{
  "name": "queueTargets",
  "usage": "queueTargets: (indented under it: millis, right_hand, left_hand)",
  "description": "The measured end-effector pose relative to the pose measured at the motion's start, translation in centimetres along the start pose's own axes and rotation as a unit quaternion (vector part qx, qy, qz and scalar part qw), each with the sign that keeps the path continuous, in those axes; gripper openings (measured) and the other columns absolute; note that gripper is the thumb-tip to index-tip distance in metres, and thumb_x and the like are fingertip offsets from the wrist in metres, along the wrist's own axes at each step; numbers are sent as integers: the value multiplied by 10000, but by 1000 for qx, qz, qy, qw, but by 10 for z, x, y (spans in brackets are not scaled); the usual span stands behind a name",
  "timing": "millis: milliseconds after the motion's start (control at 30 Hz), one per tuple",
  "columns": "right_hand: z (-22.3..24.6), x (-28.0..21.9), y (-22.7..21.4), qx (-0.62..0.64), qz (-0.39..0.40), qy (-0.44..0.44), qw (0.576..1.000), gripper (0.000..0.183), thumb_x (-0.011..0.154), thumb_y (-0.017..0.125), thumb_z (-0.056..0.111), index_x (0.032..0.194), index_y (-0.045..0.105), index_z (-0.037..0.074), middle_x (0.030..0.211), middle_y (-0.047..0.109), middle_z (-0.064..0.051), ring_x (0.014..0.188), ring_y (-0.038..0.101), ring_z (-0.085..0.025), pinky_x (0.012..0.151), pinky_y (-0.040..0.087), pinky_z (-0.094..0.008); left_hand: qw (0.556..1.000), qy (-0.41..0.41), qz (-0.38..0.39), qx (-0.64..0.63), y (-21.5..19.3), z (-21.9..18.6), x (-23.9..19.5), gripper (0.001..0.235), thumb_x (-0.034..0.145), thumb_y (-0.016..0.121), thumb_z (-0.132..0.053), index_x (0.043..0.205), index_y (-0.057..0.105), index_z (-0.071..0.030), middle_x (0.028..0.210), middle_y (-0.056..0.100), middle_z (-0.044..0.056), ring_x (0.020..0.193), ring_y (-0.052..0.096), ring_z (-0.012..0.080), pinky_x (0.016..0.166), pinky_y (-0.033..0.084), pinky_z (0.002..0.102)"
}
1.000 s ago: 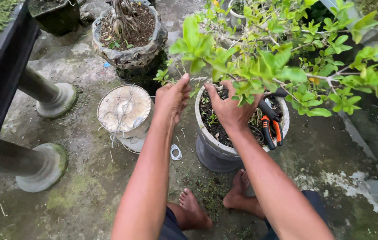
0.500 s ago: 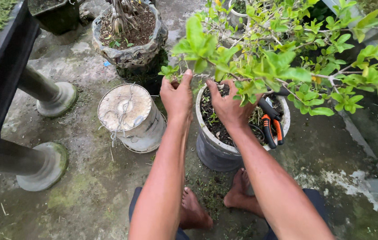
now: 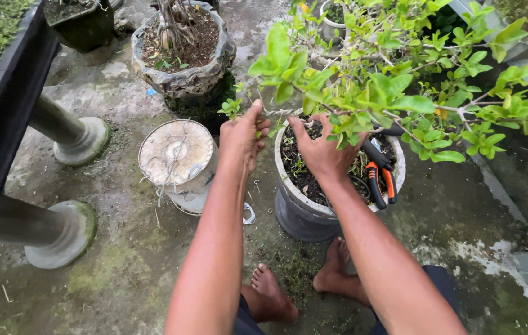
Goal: The person sits on the floor and wires a potted bonsai tree. They measure and cut lengths of wire, then wrap the wire around the branches to shape and secure them in place.
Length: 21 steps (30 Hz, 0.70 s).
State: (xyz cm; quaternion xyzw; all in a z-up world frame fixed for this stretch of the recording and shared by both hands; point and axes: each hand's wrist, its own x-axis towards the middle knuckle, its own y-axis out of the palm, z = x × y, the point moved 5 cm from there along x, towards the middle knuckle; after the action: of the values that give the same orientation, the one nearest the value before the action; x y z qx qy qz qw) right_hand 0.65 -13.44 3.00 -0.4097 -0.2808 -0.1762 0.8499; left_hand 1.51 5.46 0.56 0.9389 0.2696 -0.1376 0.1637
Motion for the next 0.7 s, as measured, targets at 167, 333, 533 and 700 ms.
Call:
queueTargets:
  millis: [167,333,533,700]
  right_hand:
    - [4,3,-2,-5,-12,-3,1000,683,1001,595,794,883,766,144,977,697,-178,1143,688,-414,1130,271,-727]
    - [-5,-1,5,7,-3,-7,1000,644,1017,601,764,914,763,150,1018,712,-185,1163,680,-407,1159,261,-708]
    - [-12,-3,-6,35,32,-25,999,553,1008,671,682,970,758,138,1078,717,-185,1227,660,-393,1171,265,-715]
    - [-23,-62,-40,40,-40,-209,976,399,991,756,437,1184,709,91,1277,551,-191,1187,595,-377,977,475,-490]
  left_hand:
    - [999,-6,0,-37,2,11,14,350,895,806,-334,900,673,-10,752,760,168,536,699,141,405,475,191]
    - [993,-39,13,-107,-2,29,34,301,912,799,-302,873,696,-23,724,759,171,515,716,157,407,504,212]
    - [994,-53,21,-97,-5,1,-15,350,944,790,-327,990,699,8,847,783,199,599,740,161,433,542,198]
    - [998,0,52,-37,-6,-19,-32,708,869,811,-550,1157,658,78,1074,753,274,785,733,199,469,557,207]
